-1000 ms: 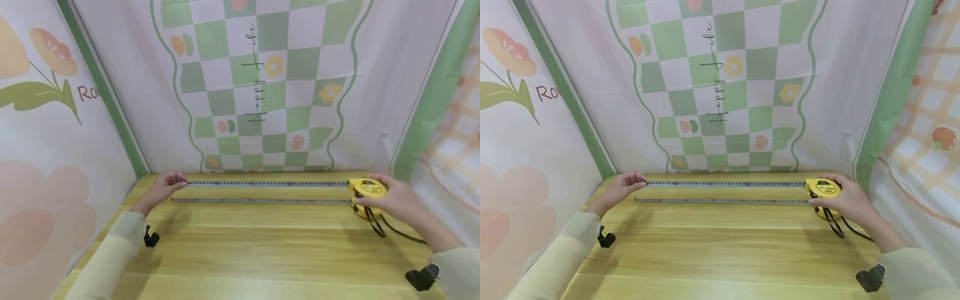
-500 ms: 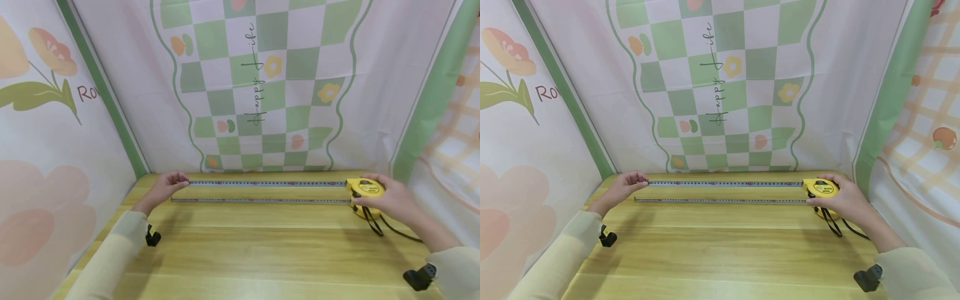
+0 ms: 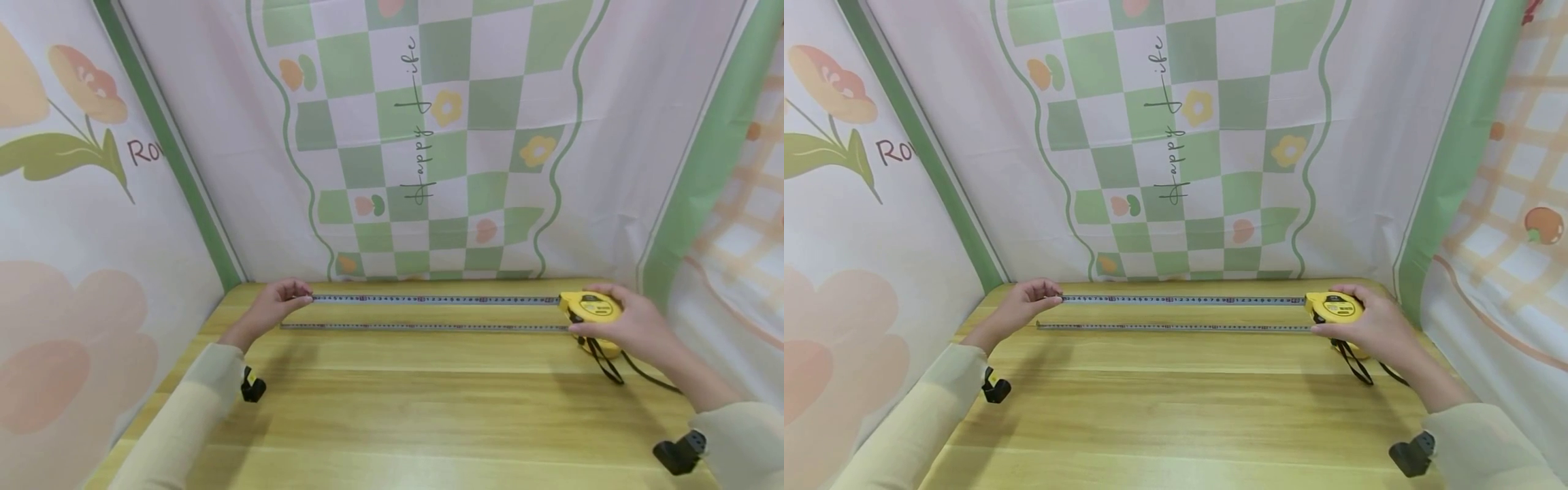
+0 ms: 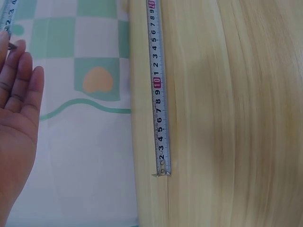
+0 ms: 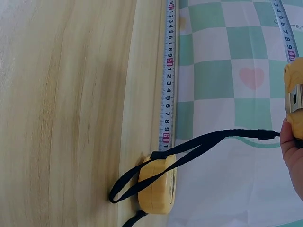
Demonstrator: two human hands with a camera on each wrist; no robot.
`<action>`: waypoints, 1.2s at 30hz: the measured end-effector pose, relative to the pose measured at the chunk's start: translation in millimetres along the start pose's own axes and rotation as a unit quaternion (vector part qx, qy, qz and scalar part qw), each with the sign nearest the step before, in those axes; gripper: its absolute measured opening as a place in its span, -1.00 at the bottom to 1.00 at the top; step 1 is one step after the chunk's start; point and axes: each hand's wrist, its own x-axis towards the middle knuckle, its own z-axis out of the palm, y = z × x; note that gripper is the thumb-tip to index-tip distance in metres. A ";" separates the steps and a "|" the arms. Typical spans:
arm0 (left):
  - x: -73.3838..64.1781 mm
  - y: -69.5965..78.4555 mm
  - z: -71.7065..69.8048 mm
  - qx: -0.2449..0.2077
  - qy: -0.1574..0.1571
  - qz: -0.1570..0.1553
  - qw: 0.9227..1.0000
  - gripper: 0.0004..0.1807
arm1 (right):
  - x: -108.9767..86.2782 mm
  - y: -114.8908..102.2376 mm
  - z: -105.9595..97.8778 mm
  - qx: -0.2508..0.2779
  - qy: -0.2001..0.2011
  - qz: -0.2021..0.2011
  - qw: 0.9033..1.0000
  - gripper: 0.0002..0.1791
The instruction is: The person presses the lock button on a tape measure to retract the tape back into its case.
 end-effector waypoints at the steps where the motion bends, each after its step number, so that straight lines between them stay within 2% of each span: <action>1: 0.3 -0.1 0.5 -0.001 0.000 0.001 1.000 -0.79 | 0.0 -0.1 0.4 0.002 -0.001 0.000 1.000 -0.06; 10: 0.1 -0.1 5.2 0.001 0.000 0.009 1.000 -0.82 | 1.3 2.2 3.4 0.008 -0.012 0.000 1.000 -0.04; 21: 2.6 1.7 10.5 -0.005 -0.006 0.015 1.000 -0.80 | 1.5 -5.4 6.7 0.018 -0.024 0.010 1.000 0.00; 36: 4.5 4.5 16.2 -0.011 -0.012 0.020 1.000 -0.79 | 3.3 -10.7 11.4 0.025 -0.012 -0.005 1.000 -0.04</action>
